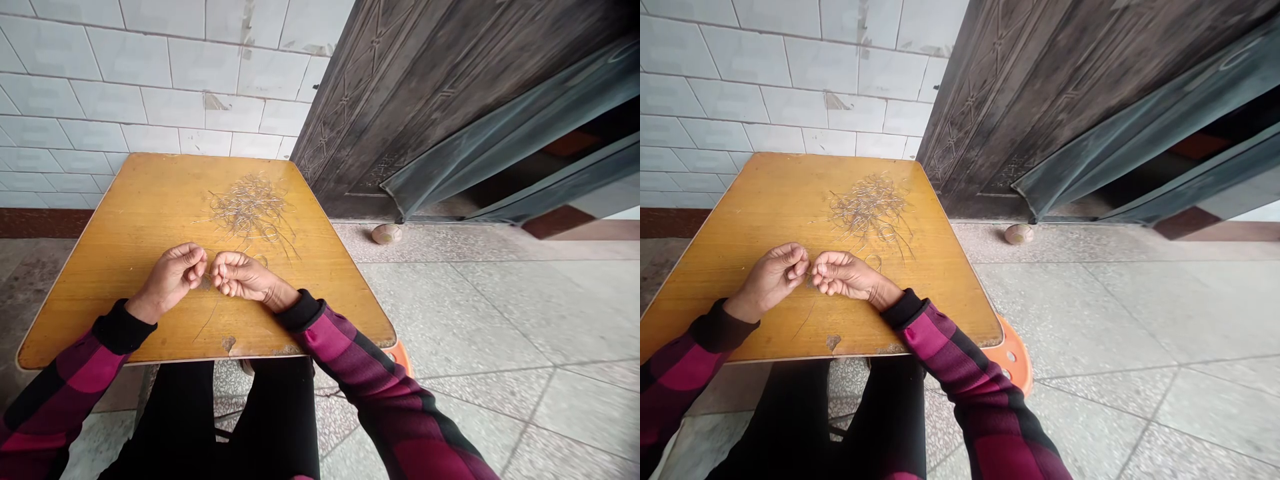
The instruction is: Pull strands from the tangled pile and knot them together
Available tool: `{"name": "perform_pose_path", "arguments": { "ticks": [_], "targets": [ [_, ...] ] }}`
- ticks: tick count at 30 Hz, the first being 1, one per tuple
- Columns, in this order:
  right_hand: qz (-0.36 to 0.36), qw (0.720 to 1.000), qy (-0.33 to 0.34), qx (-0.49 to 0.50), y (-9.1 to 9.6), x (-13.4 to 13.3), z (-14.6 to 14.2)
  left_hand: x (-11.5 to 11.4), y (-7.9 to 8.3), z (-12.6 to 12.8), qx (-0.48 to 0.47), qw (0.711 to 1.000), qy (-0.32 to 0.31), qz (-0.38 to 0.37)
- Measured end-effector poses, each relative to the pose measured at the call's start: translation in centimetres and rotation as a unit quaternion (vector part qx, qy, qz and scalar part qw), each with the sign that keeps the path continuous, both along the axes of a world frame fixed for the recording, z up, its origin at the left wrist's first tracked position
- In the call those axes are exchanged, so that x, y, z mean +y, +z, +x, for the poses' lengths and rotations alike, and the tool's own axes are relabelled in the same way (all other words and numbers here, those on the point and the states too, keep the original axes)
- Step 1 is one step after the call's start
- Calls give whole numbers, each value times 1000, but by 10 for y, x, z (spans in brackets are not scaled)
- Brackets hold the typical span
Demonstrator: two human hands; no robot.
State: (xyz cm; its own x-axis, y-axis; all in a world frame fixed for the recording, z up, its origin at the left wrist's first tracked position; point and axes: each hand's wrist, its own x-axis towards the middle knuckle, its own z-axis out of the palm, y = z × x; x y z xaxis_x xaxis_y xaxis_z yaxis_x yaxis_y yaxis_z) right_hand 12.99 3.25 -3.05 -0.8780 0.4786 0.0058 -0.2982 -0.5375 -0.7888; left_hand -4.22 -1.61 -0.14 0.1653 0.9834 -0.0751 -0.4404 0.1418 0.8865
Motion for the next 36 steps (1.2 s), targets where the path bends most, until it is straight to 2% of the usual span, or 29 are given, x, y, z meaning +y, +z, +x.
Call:
{"name": "perform_pose_path", "arguments": {
  "ticks": [12,19,23,31,36],
  "targets": [
    [-19,998,5,51,0,-4,-3,-1,3,2,-31,999,14,-1],
    [-25,998,-34,37,4,-3,-4,-1,5,1,-34,997,61,11],
    [-1,998,-56,30,5,-1,-2,-1,6,2,-33,995,91,11],
    [0,995,-94,-17,4,-2,-4,-2,6,4,-30,995,95,-9],
    [43,984,-164,-52,7,-4,-5,-2,6,4,1,996,90,-8]
  ]
}}
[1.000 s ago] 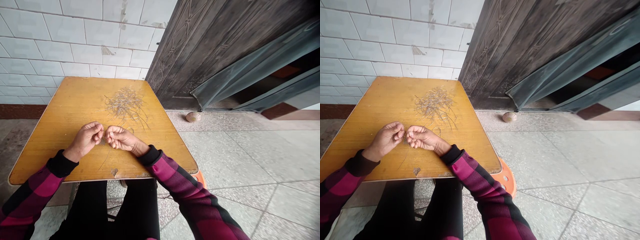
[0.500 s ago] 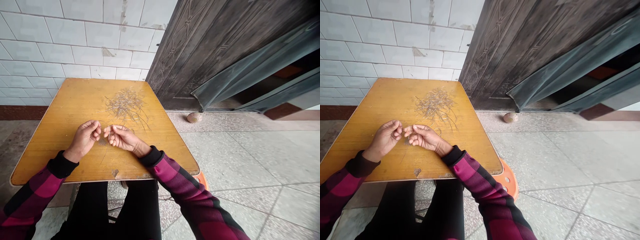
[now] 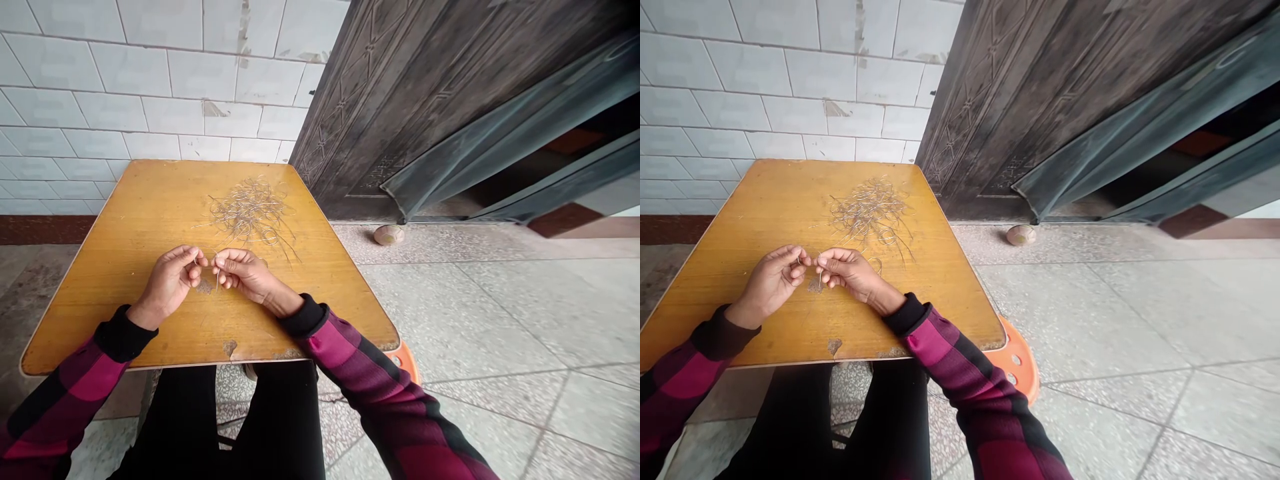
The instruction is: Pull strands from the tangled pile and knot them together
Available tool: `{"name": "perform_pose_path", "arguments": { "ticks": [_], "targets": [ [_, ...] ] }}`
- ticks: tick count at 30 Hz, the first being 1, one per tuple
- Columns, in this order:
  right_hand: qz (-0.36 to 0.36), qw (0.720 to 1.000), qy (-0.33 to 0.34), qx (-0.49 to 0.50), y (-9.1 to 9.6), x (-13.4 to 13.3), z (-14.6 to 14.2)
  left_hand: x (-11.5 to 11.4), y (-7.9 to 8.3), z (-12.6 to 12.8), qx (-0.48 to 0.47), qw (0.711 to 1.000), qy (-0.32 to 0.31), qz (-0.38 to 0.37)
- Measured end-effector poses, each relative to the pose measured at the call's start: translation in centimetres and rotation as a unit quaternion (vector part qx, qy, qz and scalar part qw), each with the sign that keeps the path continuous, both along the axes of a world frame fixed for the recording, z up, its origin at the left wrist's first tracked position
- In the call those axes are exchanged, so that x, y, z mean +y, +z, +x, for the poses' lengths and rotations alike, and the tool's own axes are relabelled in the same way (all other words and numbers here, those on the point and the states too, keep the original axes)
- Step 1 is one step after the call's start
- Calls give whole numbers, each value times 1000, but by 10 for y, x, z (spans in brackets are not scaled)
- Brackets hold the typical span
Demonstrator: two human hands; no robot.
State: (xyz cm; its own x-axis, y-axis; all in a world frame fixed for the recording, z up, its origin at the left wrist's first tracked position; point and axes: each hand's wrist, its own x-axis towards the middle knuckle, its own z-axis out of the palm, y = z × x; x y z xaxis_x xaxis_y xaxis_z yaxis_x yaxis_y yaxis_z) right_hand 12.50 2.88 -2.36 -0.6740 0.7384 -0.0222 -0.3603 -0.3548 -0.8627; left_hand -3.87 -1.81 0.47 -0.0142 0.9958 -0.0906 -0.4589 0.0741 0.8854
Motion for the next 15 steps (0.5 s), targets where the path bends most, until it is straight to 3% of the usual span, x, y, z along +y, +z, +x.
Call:
{"name": "perform_pose_path", "arguments": {
  "ticks": [8,15],
  "targets": [
    [178,974,-106,-88,4,-7,-3,-2,1,0,85,995,-33,41],
    [221,962,-127,-97,5,-10,-2,-1,-2,1,111,991,-60,35]
  ]
}}
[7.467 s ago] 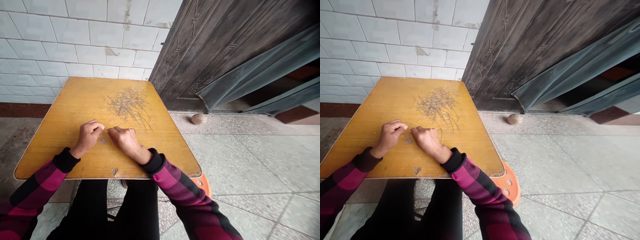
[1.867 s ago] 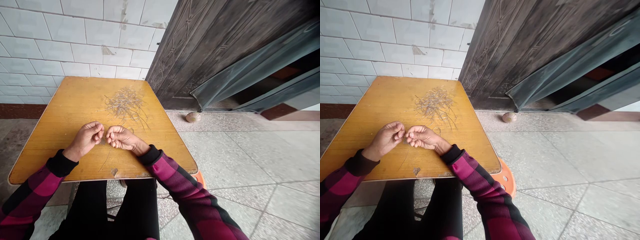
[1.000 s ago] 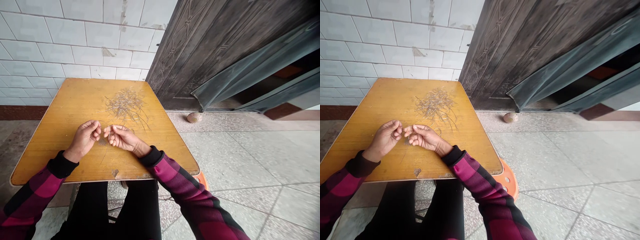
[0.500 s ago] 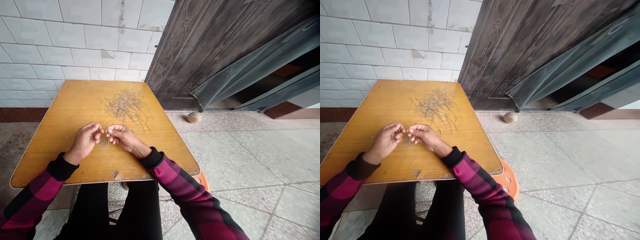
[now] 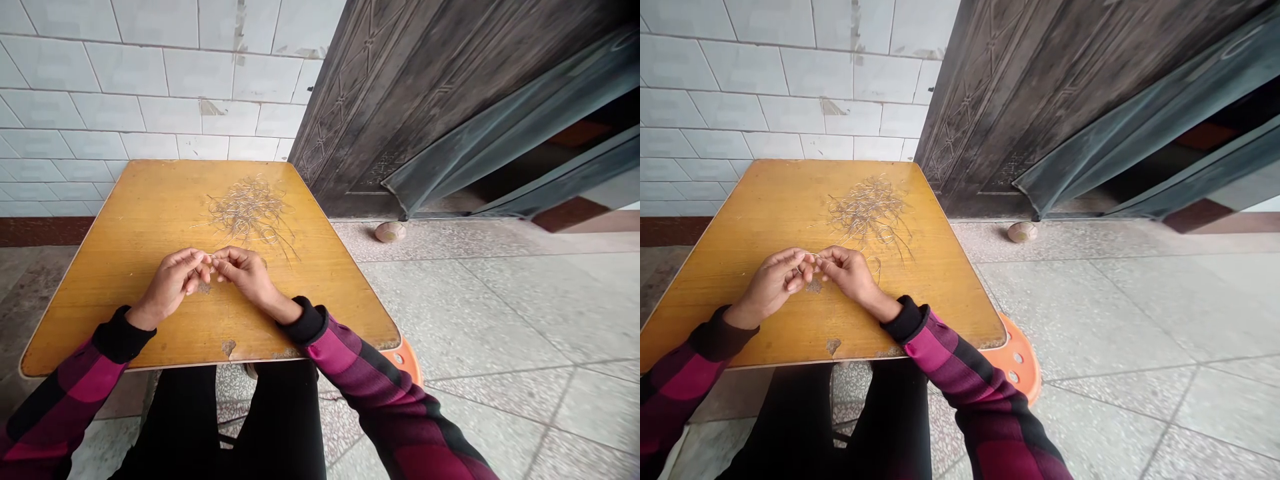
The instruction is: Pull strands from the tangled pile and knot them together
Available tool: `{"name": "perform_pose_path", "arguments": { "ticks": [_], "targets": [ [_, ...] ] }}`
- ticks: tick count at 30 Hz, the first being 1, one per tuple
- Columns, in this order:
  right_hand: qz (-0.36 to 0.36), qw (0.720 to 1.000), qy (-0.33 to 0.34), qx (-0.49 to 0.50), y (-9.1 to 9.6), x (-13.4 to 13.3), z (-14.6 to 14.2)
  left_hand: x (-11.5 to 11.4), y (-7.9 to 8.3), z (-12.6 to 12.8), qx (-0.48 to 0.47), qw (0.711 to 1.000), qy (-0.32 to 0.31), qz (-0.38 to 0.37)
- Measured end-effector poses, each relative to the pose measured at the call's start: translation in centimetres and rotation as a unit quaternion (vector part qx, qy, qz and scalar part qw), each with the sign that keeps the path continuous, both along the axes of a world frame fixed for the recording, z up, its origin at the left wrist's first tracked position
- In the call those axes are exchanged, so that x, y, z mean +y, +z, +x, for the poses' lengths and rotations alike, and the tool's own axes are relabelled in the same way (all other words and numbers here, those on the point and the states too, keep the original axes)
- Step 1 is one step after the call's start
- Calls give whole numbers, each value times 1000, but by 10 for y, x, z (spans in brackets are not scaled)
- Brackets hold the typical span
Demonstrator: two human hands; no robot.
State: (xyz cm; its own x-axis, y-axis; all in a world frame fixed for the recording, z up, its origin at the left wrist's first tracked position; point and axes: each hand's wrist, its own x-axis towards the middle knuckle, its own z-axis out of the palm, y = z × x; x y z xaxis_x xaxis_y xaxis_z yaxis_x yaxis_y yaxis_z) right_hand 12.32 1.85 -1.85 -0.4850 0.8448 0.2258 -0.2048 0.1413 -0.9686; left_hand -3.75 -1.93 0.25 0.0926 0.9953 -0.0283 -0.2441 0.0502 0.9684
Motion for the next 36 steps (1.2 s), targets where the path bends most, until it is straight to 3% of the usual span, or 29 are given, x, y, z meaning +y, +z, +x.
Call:
{"name": "perform_pose_path", "arguments": {
  "ticks": [4,9,13,19,25,28,30,32,34,36],
  "targets": [
    [-96,994,45,26,1,2,2,2,-2,-1,-18,1000,15,-9],
    [-275,946,138,99,1,10,5,2,-2,-3,-22,999,46,-12],
    [-282,941,161,100,1,12,6,0,0,-2,-18,998,62,-4],
    [-198,973,90,75,-2,9,2,-2,1,3,15,997,69,15],
    [-135,986,95,38,-2,14,5,-3,-2,1,36,997,58,22],
    [-29,999,13,-30,2,14,10,-4,-4,0,92,990,88,57],
    [119,984,-89,-102,7,10,13,-5,-5,0,144,979,112,93],
    [255,942,-145,-165,9,5,14,-6,-5,1,180,968,128,123],
    [330,911,-145,-203,9,0,14,-8,-5,2,193,963,128,138],
    [353,899,-141,-218,7,-2,12,-10,-5,4,195,962,121,146]
  ]
}}
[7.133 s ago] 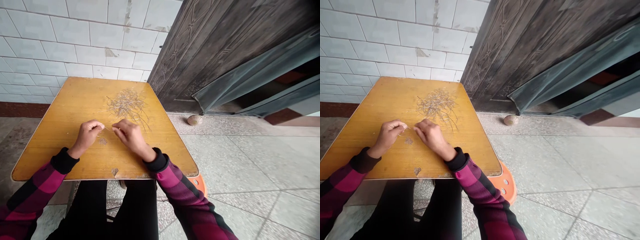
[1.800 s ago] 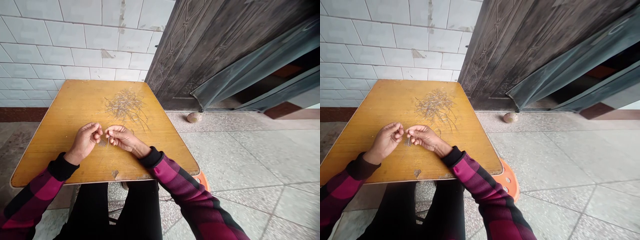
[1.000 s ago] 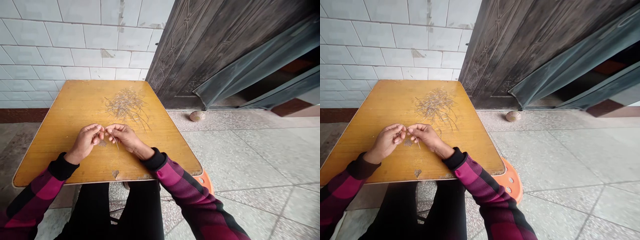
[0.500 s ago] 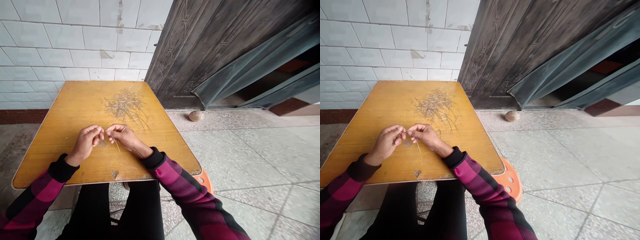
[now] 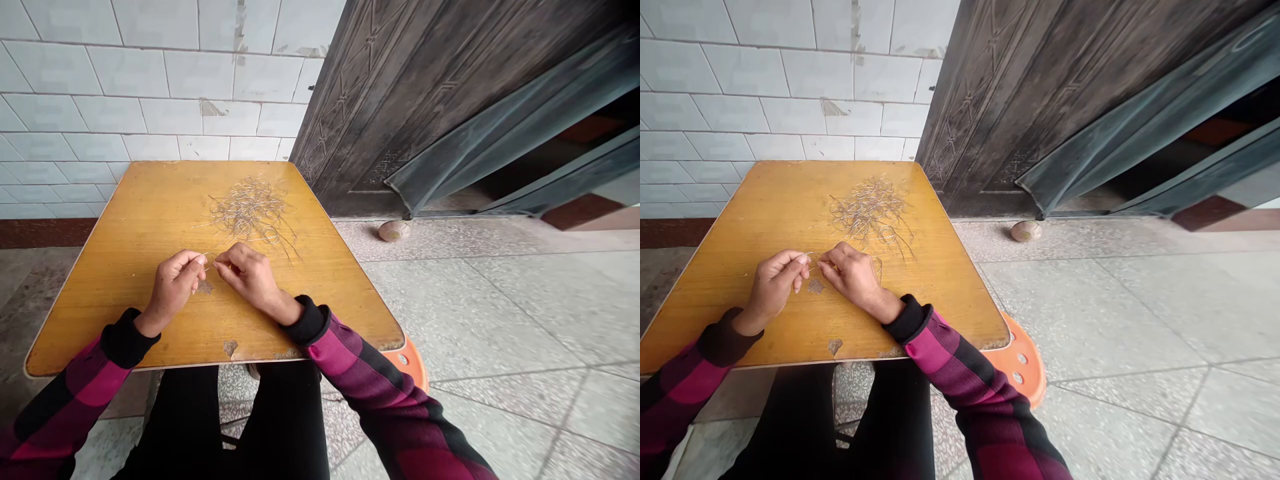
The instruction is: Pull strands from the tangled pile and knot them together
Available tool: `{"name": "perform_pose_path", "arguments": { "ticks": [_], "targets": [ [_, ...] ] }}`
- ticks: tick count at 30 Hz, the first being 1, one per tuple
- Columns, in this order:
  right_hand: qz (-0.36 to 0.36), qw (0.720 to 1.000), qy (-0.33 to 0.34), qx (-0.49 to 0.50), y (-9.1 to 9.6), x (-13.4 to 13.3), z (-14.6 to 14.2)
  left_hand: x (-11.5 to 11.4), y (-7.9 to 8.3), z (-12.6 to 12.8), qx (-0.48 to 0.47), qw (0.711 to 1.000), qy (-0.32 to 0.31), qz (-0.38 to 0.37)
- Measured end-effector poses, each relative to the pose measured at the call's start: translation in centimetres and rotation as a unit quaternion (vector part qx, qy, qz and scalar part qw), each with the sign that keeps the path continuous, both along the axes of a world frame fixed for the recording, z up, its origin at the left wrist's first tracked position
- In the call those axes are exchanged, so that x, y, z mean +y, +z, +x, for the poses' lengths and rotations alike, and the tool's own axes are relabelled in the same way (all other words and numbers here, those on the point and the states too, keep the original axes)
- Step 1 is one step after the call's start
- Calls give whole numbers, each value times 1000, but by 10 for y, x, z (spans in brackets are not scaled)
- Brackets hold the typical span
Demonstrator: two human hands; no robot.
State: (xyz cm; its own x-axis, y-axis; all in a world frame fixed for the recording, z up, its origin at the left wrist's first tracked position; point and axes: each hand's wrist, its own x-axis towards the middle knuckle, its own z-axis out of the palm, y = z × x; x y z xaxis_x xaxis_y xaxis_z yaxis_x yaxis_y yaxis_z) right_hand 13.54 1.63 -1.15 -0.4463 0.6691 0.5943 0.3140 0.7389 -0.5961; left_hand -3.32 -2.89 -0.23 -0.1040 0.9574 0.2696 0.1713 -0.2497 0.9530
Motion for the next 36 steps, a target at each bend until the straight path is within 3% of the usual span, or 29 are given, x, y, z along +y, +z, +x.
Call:
{"name": "perform_pose_path", "arguments": {
  "ticks": [7,10,13,18,23,27,30,33,35,36],
  "targets": [
    [-6,996,-81,36,1,1,-1,-6,1,6,5,1000,-25,15],
    [-32,998,-38,37,3,2,0,-6,0,6,-11,999,-30,7],
    [-110,991,17,67,2,5,-1,-3,-2,4,-40,999,-27,-2],
    [-340,923,86,160,3,3,-4,4,-4,2,-93,987,-91,-90],
    [-431,863,142,223,4,0,-7,4,2,3,-148,974,-110,-133],
    [-532,774,239,247,2,7,-3,5,3,0,-197,949,-148,-197],
    [-563,730,300,246,-3,14,1,8,1,-5,-244,920,-191,-242],
    [-561,719,332,241,-8,19,3,10,0,-7,-274,895,-218,-277],
    [-543,736,334,228,-11,19,3,10,0,-8,-277,891,-222,-282],
    [-522,757,324,220,-11,19,2,9,0,-9,-273,895,-219,-277]
  ]
}}
